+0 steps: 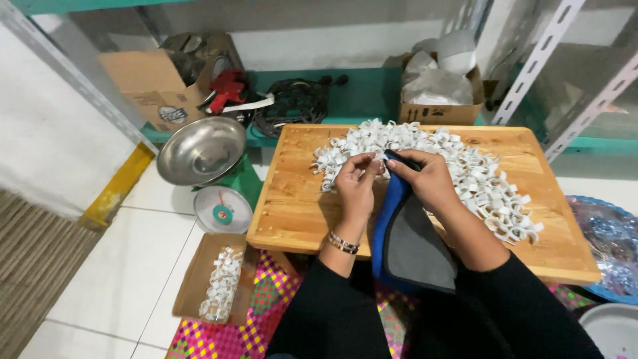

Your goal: The person sits on a mat on the floor and repeatedly picks up white plastic cable ties from a wooden board. They insert the ties into a blue and gray fabric pouch held in their lap, securing them one by one.

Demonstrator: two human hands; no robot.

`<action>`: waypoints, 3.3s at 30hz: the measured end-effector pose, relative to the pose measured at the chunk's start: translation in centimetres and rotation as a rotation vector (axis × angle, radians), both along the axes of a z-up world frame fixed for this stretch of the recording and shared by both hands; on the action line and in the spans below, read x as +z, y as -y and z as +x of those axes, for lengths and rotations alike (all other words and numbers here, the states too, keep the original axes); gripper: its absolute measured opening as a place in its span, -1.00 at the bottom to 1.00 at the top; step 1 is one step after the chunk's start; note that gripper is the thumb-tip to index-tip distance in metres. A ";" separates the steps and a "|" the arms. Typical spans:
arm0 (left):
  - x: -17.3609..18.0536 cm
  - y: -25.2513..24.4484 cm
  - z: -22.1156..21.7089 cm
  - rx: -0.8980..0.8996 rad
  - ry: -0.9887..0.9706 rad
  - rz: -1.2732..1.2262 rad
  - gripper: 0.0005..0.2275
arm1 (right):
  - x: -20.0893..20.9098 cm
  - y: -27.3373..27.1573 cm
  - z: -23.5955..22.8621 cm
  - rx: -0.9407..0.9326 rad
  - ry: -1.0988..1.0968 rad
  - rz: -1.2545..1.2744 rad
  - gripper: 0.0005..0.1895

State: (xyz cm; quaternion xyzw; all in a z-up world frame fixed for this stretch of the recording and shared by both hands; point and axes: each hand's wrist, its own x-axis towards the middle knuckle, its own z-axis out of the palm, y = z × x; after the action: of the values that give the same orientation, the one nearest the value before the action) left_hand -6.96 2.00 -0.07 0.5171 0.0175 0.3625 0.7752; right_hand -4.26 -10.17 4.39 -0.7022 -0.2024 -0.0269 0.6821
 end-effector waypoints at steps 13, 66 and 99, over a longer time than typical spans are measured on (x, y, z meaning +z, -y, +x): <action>-4.2 -14.4 -20.1 0.371 -0.047 0.029 -0.68 | -3.5 -16.2 -13.8 0.466 0.209 -0.085 -0.84; 0.9 -0.8 5.5 0.003 -0.514 1.506 -0.86 | -1.8 2.9 7.6 -0.074 0.003 -0.541 -0.86; -3.4 2.2 12.1 -0.248 -0.193 -0.271 -0.80 | -3.5 1.8 5.6 -0.277 0.614 -0.267 -0.59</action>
State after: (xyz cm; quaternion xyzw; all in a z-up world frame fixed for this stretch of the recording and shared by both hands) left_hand 5.17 -0.20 -3.47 0.4386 0.0764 0.2076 0.8710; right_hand 1.35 -12.00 0.92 -0.7651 -0.3026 -0.3019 0.4815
